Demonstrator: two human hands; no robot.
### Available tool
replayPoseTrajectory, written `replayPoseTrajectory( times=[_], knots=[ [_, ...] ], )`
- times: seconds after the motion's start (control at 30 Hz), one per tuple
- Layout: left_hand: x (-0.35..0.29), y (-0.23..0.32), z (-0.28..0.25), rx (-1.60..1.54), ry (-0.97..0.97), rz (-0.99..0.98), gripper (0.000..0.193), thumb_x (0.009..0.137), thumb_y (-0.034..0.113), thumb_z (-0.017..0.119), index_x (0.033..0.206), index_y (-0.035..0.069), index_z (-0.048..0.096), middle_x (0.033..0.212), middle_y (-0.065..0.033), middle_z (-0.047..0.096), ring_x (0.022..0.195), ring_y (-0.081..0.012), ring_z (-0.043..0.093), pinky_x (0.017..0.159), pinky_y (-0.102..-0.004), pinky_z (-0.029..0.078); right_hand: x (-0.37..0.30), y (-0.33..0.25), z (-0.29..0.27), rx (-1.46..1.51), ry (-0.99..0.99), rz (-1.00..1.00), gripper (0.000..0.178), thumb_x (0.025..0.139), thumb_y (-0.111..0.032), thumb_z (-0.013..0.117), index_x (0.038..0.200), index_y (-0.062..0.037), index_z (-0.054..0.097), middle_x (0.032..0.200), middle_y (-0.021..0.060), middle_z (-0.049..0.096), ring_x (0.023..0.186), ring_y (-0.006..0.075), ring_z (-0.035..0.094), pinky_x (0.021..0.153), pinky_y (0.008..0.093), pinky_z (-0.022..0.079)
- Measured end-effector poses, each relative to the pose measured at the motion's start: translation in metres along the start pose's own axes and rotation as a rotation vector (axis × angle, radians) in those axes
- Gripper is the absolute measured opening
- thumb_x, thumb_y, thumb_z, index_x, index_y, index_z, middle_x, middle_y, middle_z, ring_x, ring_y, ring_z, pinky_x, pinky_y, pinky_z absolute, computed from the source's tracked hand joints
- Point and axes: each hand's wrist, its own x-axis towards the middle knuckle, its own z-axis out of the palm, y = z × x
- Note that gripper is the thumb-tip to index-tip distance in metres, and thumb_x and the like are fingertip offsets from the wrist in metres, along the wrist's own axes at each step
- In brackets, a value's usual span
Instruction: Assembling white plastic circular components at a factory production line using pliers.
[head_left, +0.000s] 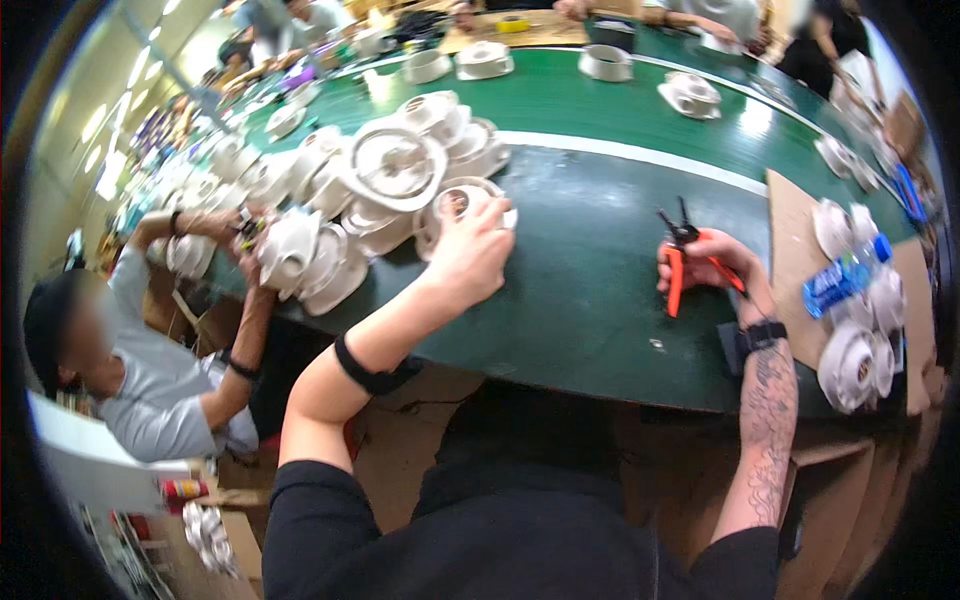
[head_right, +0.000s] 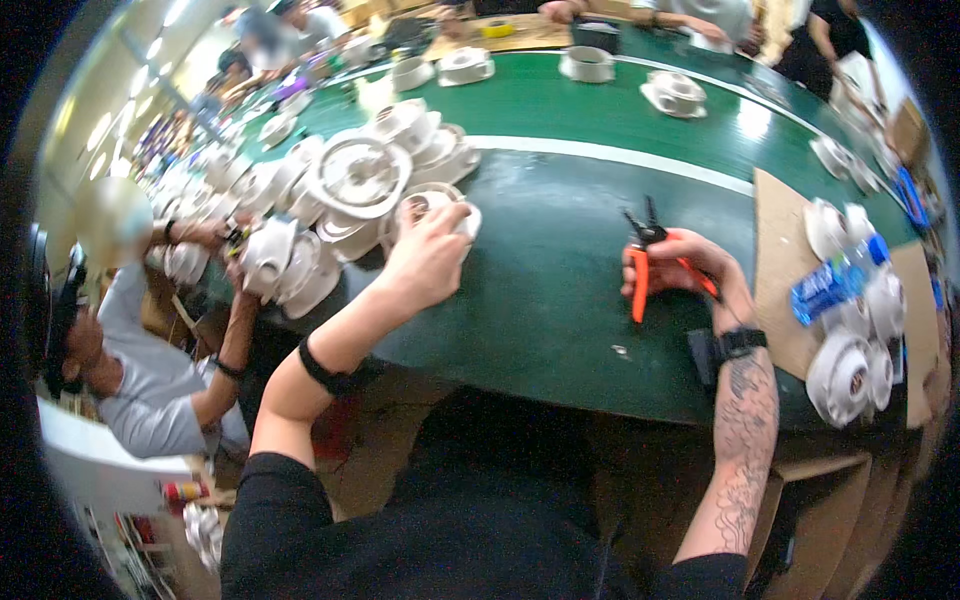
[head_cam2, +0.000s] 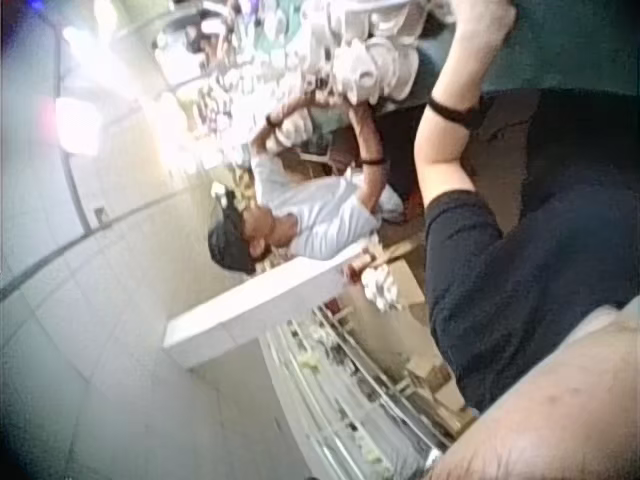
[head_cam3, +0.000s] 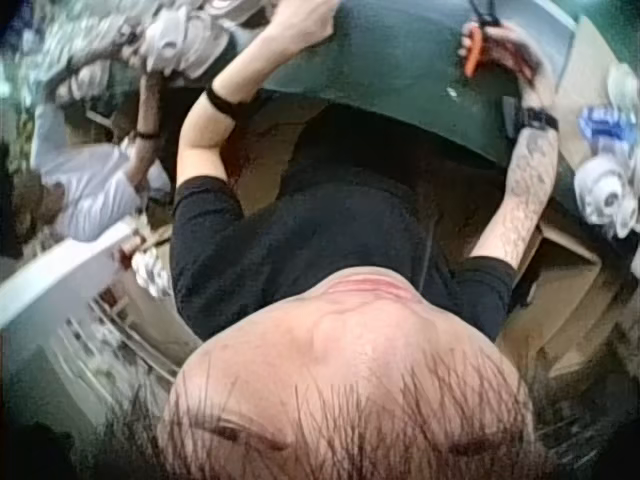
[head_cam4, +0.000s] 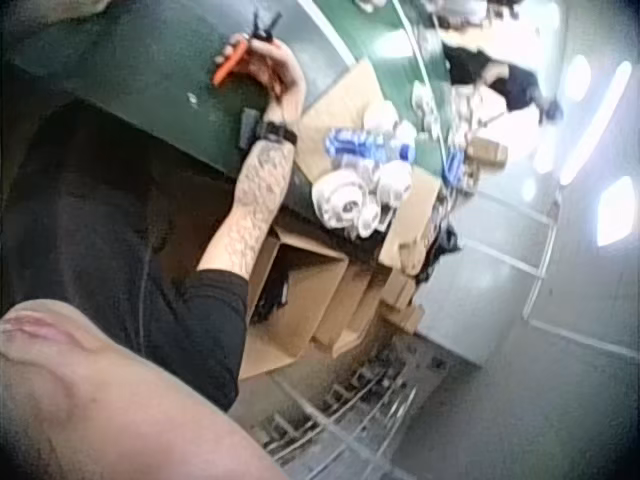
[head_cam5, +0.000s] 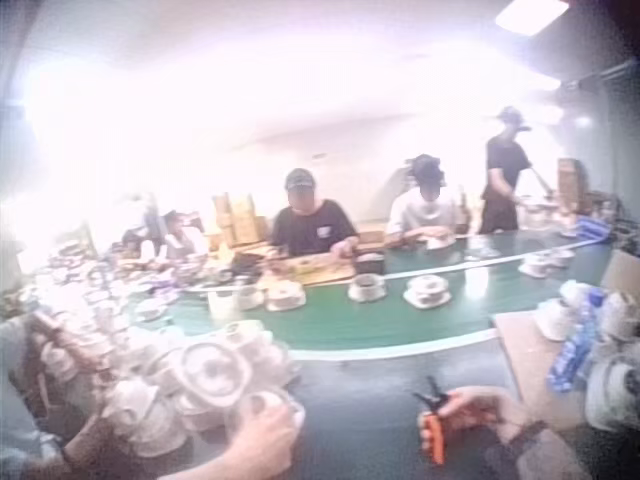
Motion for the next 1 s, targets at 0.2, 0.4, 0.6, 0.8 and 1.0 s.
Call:
replayPoseTrajectory(
  times=[0.2, 0.4, 0.6, 0.8, 1.0],
  knots=[
    [-0.015, -0.006, -0.004, 0.073, -0.084, -0.076, 0.028, 0.067, 0.003, 0.070, 0.095, 0.001, 0.070, 0.132, -0.0123, 0.046, 0.130, -0.0324, 0.040, 0.106, -0.0701, 0.027, 0.008, 0.002, 0.006, -0.036, -0.011, -0.027, 0.049, 0.087, -0.028, 0.070, 0.119, 0.0061, 0.056, 0.107, 0.0186, 0.067, 0.101, 0.0369, 0.069, 0.091, 0.0504, 0.056],
    [-0.014, 0.011, -0.011, 0.024, 0.111, 0.013, 0.018, 0.071, 0.010, 0.069, 0.087, 0.002, 0.070, 0.124, -0.0171, 0.051, 0.128, -0.0353, 0.042, 0.103, -0.0674, 0.031, 0.007, 0.000, 0.004, -0.033, -0.020, -0.015, 0.048, 0.087, -0.028, 0.068, 0.119, 0.0055, 0.056, 0.106, 0.0185, 0.067, 0.097, 0.0363, 0.069, 0.088, 0.0514, 0.057],
    [0.036, 0.080, 0.016, -0.697, 0.050, 0.317, 0.013, 0.075, 0.013, 0.066, 0.082, 0.002, 0.067, 0.095, -0.0186, 0.065, 0.090, -0.0353, 0.064, 0.081, -0.0426, 0.053, 0.007, 0.001, 0.007, -0.053, 0.022, -0.051, 0.051, 0.085, -0.031, 0.070, 0.119, 0.0053, 0.056, 0.104, 0.0184, 0.067, 0.095, 0.0345, 0.069, 0.088, 0.0503, 0.057],
    [0.097, 0.094, 0.049, -1.066, -0.085, 0.475, 0.015, 0.078, 0.016, 0.070, 0.080, 0.001, 0.068, 0.071, -0.0137, 0.068, 0.071, -0.0281, 0.070, 0.069, -0.0380, 0.056, 0.011, 0.009, 0.013, -0.152, 0.175, -0.124, 0.058, 0.082, -0.034, 0.066, 0.121, 0.0081, 0.056, 0.106, 0.0225, 0.068, 0.091, 0.0336, 0.070, 0.084, 0.0479, 0.058],
    [0.115, 0.078, 0.079, -1.696, -0.462, 0.338, 0.018, 0.087, 0.016, 0.073, 0.093, 0.000, 0.068, 0.080, -0.0048, 0.068, 0.070, -0.0123, 0.066, 0.064, -0.0281, 0.054, 0.009, 0.006, 0.002, -0.105, 0.105, -0.054, 0.056, 0.085, -0.033, 0.066, 0.122, 0.0074, 0.057, 0.105, 0.0226, 0.068, 0.091, 0.0369, 0.069, 0.086, 0.0512, 0.056]
  ],
)
